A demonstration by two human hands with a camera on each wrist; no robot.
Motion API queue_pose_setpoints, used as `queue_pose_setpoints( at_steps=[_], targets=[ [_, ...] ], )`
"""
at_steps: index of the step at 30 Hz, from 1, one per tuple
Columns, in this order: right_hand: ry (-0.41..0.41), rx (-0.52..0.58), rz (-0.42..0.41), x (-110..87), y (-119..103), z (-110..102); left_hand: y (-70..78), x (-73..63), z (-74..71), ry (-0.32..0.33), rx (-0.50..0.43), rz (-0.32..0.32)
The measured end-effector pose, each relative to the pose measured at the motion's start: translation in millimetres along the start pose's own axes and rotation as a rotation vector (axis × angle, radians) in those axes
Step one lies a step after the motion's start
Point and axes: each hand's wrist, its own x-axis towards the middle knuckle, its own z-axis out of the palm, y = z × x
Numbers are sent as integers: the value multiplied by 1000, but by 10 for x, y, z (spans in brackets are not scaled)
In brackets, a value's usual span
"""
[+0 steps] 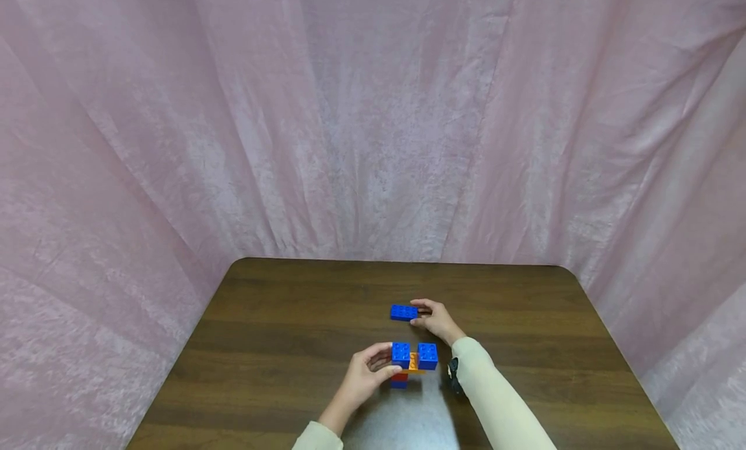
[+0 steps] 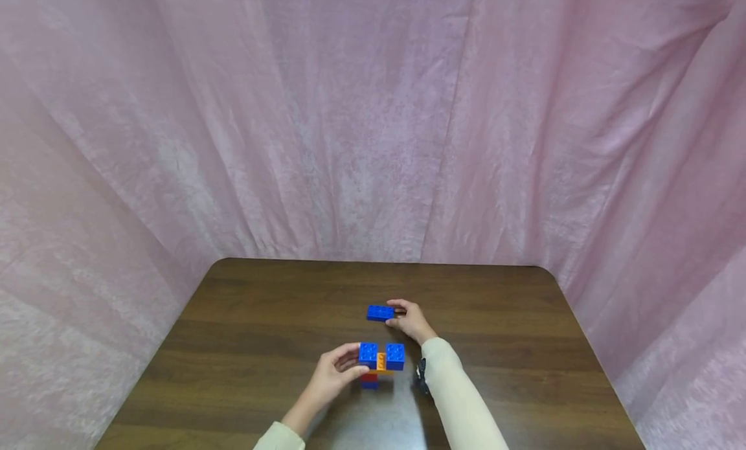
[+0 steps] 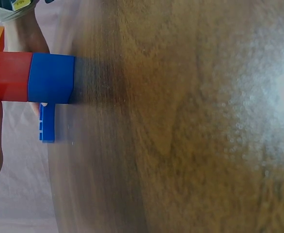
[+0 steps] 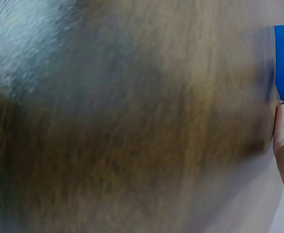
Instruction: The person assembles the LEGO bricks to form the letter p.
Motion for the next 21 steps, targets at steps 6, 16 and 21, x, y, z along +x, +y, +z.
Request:
queue_pose_setpoints(
  at_steps=[6, 16, 21],
  targets=[
    [17, -1, -19, -14, 8, 5, 6, 2, 0, 3, 8, 0],
    [19, 50, -34, -58, -3, -69, 27, -3, 5, 3, 12, 3],
    [28, 40, -28, -68, -26, -94, 18, 2, 1, 0, -7, -9]
  ],
)
